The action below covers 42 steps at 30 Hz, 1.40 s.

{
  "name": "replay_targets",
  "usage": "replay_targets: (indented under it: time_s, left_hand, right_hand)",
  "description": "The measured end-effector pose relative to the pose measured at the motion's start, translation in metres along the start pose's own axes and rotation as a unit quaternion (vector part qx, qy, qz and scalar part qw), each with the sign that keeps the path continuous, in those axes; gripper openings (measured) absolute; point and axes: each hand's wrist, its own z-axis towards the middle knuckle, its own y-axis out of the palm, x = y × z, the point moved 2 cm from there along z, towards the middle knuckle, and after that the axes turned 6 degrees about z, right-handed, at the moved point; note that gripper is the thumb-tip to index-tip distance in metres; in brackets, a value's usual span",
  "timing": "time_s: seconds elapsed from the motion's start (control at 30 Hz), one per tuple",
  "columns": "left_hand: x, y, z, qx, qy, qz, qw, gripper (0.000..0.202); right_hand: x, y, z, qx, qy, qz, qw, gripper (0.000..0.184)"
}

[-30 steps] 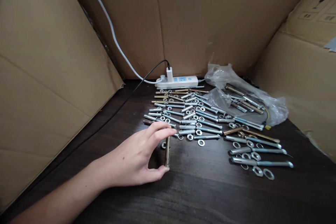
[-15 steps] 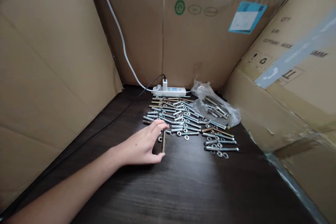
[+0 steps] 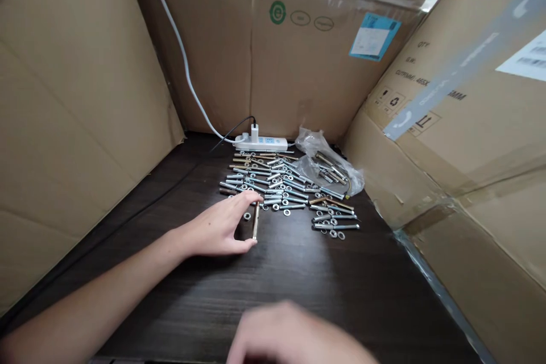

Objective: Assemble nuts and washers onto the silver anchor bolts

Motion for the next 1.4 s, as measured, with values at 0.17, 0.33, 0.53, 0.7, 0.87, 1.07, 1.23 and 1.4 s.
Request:
replay_targets:
  time_s: [0.17, 0.33, 0.53, 0.7, 0.87, 1.07, 1.23, 1.4]
  left_hand:
    - [0.002, 0.0, 0.001, -0.006, -0.006, -0.014, 1.0, 0.066]
    - [0.003, -0.001, 0.001, -0.008, -0.01, -0.015, 1.0, 0.064]
    - [0.002, -0.001, 0.001, -0.01, -0.023, -0.025, 0.999, 0.064]
    - [0.001, -0.001, 0.001, -0.005, -0.029, -0.034, 0.999, 0.067]
    - [0.006, 0.0, 0.002, -0.028, -0.02, -0.06, 0.998, 0.065]
    - [0.01, 0.001, 0.001, -0.039, -0.031, -0.076, 0.996, 0.065]
    - [0.007, 0.002, 0.0, -0.053, -0.075, -0.073, 0.993, 0.071]
    - [0.007, 0.004, 0.0, -0.049, -0.075, -0.075, 0.993, 0.072]
  right_hand:
    - [0.04, -0.07, 0.049, 0.369, -0.044, 0.053, 0.927, 0.011]
    - [0.085, -0.065, 0.078, 0.379, -0.061, 0.1, 0.918, 0.013]
    - [0.087, -0.056, 0.07, 0.39, -0.083, 0.046, 0.916, 0.01]
    - [0.092, -0.058, 0.074, 0.398, -0.065, 0.09, 0.911, 0.013]
    - [0.096, -0.059, 0.076, 0.389, -0.03, 0.23, 0.892, 0.021]
    - [0.096, -0.059, 0.077, 0.381, -0.012, 0.332, 0.862, 0.021]
    - [0.102, -0.057, 0.078, 0.376, -0.02, 0.393, 0.839, 0.022]
    - [0.103, -0.056, 0.08, 0.383, -0.015, 0.414, 0.826, 0.023]
